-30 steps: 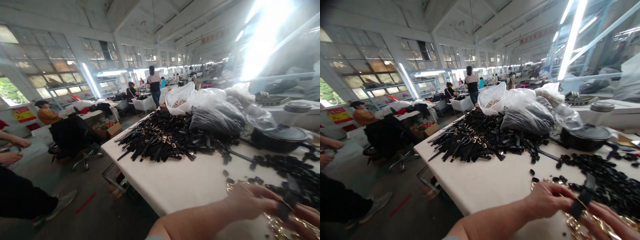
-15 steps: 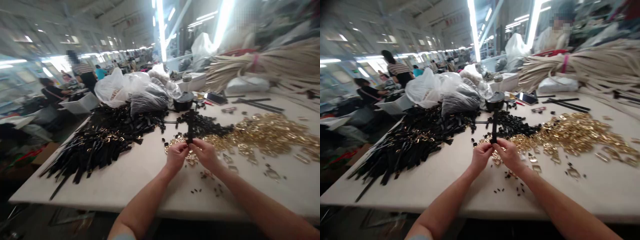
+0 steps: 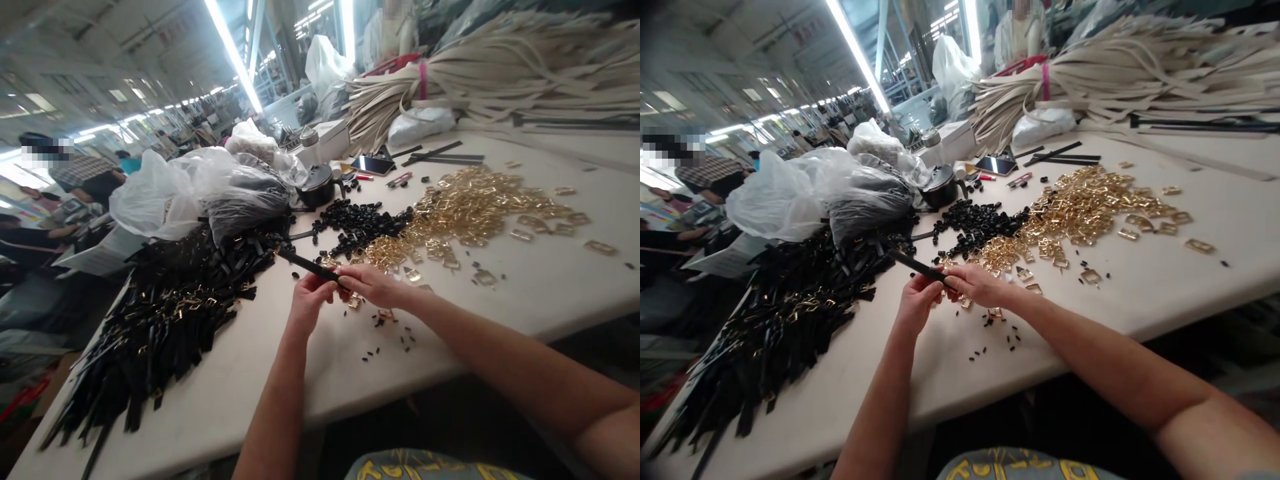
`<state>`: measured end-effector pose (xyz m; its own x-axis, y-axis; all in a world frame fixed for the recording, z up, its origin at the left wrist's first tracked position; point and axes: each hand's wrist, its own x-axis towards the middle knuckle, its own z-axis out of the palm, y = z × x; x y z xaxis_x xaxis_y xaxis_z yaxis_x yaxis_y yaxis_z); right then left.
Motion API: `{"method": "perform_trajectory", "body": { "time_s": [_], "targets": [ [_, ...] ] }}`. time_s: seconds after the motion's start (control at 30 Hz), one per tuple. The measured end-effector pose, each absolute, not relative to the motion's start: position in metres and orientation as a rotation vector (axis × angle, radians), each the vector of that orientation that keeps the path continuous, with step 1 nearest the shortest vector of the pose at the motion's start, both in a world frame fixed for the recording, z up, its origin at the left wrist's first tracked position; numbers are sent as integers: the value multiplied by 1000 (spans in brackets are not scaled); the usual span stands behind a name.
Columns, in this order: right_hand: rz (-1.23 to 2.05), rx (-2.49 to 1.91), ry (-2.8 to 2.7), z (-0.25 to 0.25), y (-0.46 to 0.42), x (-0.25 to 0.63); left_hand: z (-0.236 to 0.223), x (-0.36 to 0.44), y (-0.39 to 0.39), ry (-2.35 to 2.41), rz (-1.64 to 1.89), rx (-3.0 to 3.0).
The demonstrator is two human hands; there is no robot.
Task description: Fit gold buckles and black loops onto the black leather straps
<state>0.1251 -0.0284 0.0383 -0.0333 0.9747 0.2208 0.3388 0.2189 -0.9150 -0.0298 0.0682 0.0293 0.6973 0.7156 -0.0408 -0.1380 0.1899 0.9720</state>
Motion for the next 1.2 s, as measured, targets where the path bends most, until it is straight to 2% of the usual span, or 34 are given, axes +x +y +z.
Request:
{"method": "perform_trajectory", "body": {
  "time_s": [0.2, 0.57, 0.8, 0.9, 1.07, 1.2],
  "targets": [
    [1115, -1185, -1346, 38, -28, 120, 26, -31, 69, 546, 589, 1224],
    [1097, -1213, -1099, 28, -25, 119, 26, -26, 67, 600, 646, 1186],
    [990, -1289, -1040, 35, -24, 128, 37, -57, 112, 846, 1050, 1133],
    [951, -1318, -1020, 32, -22, 132, 30, -70, 129, 1029, 1075, 1340],
    [905, -1302, -1008, 27, -19, 134, 18, -73, 135, 1175, 820, 2067],
    [867, -1307, -1013, 26, -18, 133, 10, -68, 137, 1235, 713, 2349]
  ]
}}
